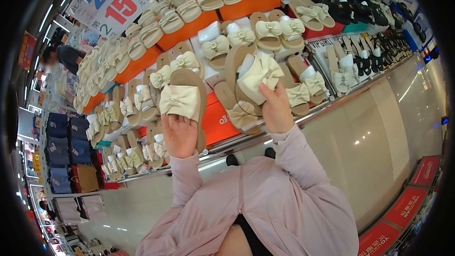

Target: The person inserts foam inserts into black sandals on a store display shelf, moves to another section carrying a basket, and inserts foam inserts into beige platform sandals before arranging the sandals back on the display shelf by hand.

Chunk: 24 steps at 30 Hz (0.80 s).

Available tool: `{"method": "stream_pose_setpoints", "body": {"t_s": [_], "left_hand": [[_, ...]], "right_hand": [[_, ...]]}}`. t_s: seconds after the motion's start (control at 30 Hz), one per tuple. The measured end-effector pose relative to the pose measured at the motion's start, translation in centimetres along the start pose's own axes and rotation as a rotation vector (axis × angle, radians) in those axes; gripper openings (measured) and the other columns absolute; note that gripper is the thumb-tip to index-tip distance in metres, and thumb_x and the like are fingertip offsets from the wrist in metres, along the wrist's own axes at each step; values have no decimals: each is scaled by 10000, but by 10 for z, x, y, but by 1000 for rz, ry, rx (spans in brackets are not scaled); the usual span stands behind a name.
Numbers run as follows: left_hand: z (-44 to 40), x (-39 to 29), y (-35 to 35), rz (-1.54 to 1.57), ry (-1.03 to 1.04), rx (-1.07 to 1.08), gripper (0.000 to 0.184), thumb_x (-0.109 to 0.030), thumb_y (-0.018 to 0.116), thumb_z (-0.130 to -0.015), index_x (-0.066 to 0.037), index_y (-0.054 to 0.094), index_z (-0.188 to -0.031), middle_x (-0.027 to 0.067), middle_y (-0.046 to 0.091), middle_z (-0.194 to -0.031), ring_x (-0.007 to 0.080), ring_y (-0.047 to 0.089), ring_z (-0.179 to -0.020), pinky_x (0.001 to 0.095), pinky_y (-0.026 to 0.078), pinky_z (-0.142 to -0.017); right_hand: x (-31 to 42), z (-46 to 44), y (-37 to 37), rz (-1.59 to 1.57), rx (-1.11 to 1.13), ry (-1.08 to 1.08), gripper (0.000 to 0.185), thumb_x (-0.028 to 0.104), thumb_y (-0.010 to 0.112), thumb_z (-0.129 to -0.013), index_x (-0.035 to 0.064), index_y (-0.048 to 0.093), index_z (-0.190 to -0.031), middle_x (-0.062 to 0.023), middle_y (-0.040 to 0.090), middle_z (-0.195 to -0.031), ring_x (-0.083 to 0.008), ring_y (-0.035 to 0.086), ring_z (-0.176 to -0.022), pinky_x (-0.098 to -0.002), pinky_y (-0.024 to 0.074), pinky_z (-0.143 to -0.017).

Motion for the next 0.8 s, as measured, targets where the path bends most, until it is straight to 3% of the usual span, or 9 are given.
{"method": "stream_pose_setpoints", "body": {"t_s": [0.2,0.27,0.33,0.43,0.5,0.6,0.67,0.7,0.8], "left_hand": [[10,78,43,39,129,291,474,-261,374,-963,-64,257,-1378,87,272,-1444,231,281,-1328,390,215,-1115],[17,96,53,-18,133,252,504,-210,398,-947,-46,219,-1389,76,239,-1464,231,252,-1343,400,202,-1119],[25,100,66,-61,187,295,506,-146,440,-905,-29,269,-1367,73,271,-1449,243,262,-1337,415,204,-1111],[15,106,46,-968,239,261,443,-265,370,-951,-83,288,-1346,78,306,-1413,246,269,-1311,408,193,-1098],[2,116,47,68,-34,211,376,-282,343,-960,-75,371,-1271,59,393,-1344,224,350,-1243,388,247,-1066],[-43,145,5,277,-94,404,381,-303,353,-960,-74,383,-1264,64,403,-1334,230,373,-1228,374,266,-1059],[-60,155,20,142,-259,31,284,-238,343,-976,-72,435,-1187,51,463,-1249,193,402,-1193,324,312,-1019],[-71,166,1,158,-373,100,294,-259,371,-969,-66,435,-1181,50,455,-1252,197,407,-1183,315,314,-1013],[-57,165,-16,-215,-630,-169,522,-348,392,-954,-53,280,-1369,93,248,-1462,217,277,-1327,318,238,-1088]], "right_hand": [[-14,42,-1,-148,120,48,664,-23,571,-780,8,240,-1354,-117,379,-1348,-230,397,-1229,-350,265,-1048],[-12,50,2,55,332,-6,812,50,589,-762,-15,101,-1407,-130,202,-1455,-241,225,-1343,-372,197,-1097],[-10,49,-2,17,265,-47,808,52,617,-741,-33,148,-1393,-149,250,-1437,-248,278,-1320,-377,237,-1079],[-10,34,-22,53,188,36,694,48,577,-761,-36,241,-1363,-155,390,-1356,-263,405,-1242,-386,325,-1031],[-12,23,-24,-44,135,-68,706,32,555,-760,-10,218,-1378,-129,355,-1381,-255,375,-1261,-379,309,-1042],[-6,16,-25,-28,41,-73,718,13,537,-756,9,199,-1389,-100,323,-1397,-231,327,-1289,-357,253,-1073],[0,15,-24,-10,91,-133,705,31,527,-767,15,199,-1391,-91,328,-1391,-215,296,-1303,-346,202,-1093],[6,14,-17,-11,104,-161,649,60,529,-781,17,249,-1365,-78,362,-1357,-206,302,-1287,-349,205,-1082],[1,15,-20,-124,26,-83,565,56,532,-781,19,336,-1309,-69,401,-1320,-197,328,-1261,-355,232,-1058]]}}
Point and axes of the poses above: each hand's wrist, its own z-axis away from the middle knuckle, its own y-axis out of the palm, x = y × z, the point moved 3 cm from there along -z, towards the middle knuckle
